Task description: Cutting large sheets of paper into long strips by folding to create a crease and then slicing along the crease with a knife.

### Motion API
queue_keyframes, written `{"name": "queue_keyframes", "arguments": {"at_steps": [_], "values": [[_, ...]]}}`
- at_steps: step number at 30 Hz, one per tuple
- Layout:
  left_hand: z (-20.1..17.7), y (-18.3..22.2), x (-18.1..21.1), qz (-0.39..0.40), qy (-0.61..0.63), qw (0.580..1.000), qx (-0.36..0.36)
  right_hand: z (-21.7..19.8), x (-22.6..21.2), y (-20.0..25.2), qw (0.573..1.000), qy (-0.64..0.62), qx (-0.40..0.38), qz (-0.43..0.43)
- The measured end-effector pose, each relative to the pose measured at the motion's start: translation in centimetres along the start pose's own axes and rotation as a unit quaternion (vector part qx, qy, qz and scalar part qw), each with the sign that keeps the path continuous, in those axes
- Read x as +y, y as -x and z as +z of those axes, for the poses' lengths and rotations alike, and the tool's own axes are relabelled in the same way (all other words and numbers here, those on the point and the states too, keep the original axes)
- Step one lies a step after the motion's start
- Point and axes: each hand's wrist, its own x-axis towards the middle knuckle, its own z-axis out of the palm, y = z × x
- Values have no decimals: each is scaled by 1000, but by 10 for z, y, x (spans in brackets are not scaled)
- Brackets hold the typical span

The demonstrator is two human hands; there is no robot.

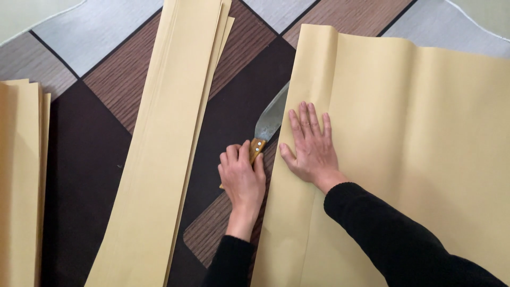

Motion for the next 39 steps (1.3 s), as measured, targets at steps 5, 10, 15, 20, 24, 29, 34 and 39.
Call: {"name": "queue_keyframes", "arguments": {"at_steps": [5, 10, 15, 20, 24, 29, 34, 39], "values": [[-1, -13, 8, -11, 1, 1000, 1, 1, 0, 0, 1000, 2, 4, -2], [6, -25, 12, -17, -10, 1000, 2, 1, 1, 0, 1000, 9, 21, -15], [19, -38, 11, -14, -28, 999, 7, -2, -1, 1, 1000, 0, 8, -9], [26, -51, 14, -15, -26, 1000, 7, 0, -1, 0, 1000, 3, 4, -6], [33, -63, 16, -13, -40, 999, 12, 3, 1, 1, 1000, 12, 22, -16], [36, -78, 21, -18, -24, 1000, 9, -2, -1, 1, 1000, 11, 3, -8], [48, -88, 19, -15, -32, 999, 12, -3, -1, 0, 1000, 14, -9, -5], [52, -100, 24, -16, -40, 999, 6, -5, -2, 0, 1000, 19, -11, -3]]}}
